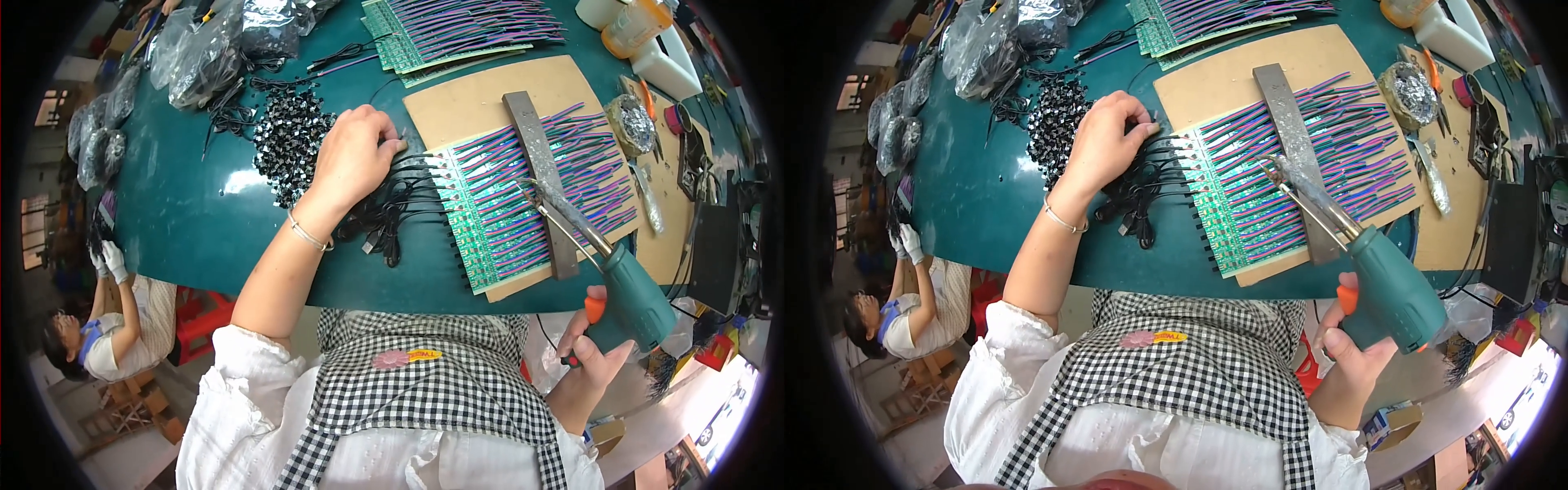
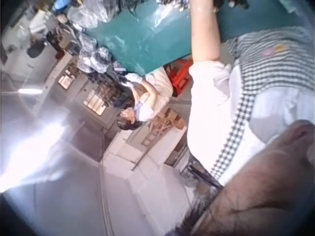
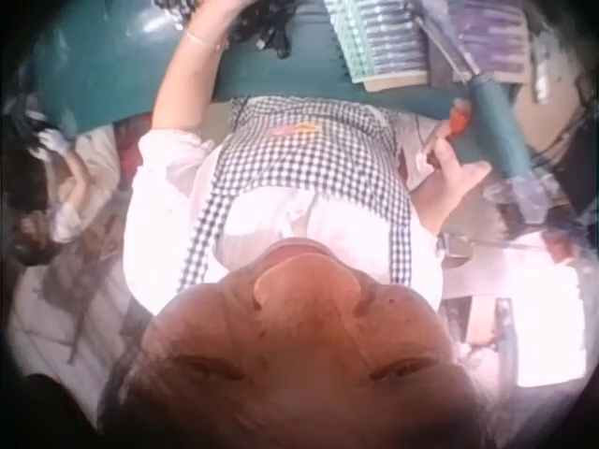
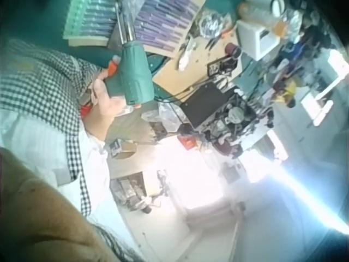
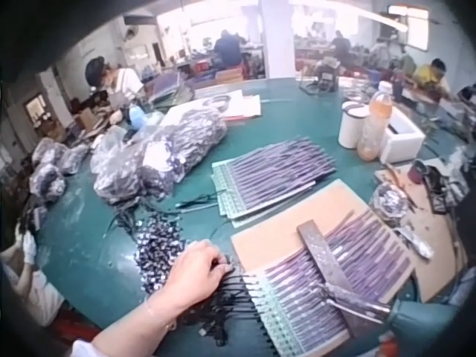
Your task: The person solders wires onto circuit board panels using a soldering tool and exchanges circuit board panels with a coworker across the workbench.
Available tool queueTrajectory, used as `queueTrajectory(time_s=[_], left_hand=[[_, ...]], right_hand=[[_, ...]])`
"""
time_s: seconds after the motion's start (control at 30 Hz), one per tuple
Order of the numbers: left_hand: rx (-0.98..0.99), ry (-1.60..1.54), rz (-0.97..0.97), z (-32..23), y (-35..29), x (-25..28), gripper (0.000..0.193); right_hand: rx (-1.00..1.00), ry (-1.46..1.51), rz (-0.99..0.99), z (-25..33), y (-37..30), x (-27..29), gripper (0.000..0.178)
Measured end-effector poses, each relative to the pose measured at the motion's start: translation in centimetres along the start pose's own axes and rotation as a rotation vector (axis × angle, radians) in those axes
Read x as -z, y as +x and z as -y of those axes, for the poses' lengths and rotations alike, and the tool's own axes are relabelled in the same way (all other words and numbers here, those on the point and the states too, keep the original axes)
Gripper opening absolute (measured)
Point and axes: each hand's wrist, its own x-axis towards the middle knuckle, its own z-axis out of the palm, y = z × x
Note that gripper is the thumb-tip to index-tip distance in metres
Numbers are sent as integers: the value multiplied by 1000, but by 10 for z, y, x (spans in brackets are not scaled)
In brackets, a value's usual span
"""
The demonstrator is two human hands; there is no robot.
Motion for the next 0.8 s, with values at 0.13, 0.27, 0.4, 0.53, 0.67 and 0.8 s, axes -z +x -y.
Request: queueTrajectory(time_s=[0.13,0.27,0.4,0.53,0.67,0.8], left_hand=[[113,-459,-64,-22,-13,18,10],[69,-776,72,-66,-35,49,14],[-28,-728,218,-98,-56,52,7],[-48,-796,339,-115,-69,38,7],[-129,-735,359,-114,-72,26,7],[-61,-846,453,-116,-71,28,5]], right_hand=[[-5,-5,0,1,6,-5,67],[-36,45,-27,6,16,-33,65],[-106,27,151,3,29,-48,64],[-27,-92,279,-1,39,-60,65],[191,-146,399,-11,39,-55,67],[52,-38,253,-7,35,-60,61]])
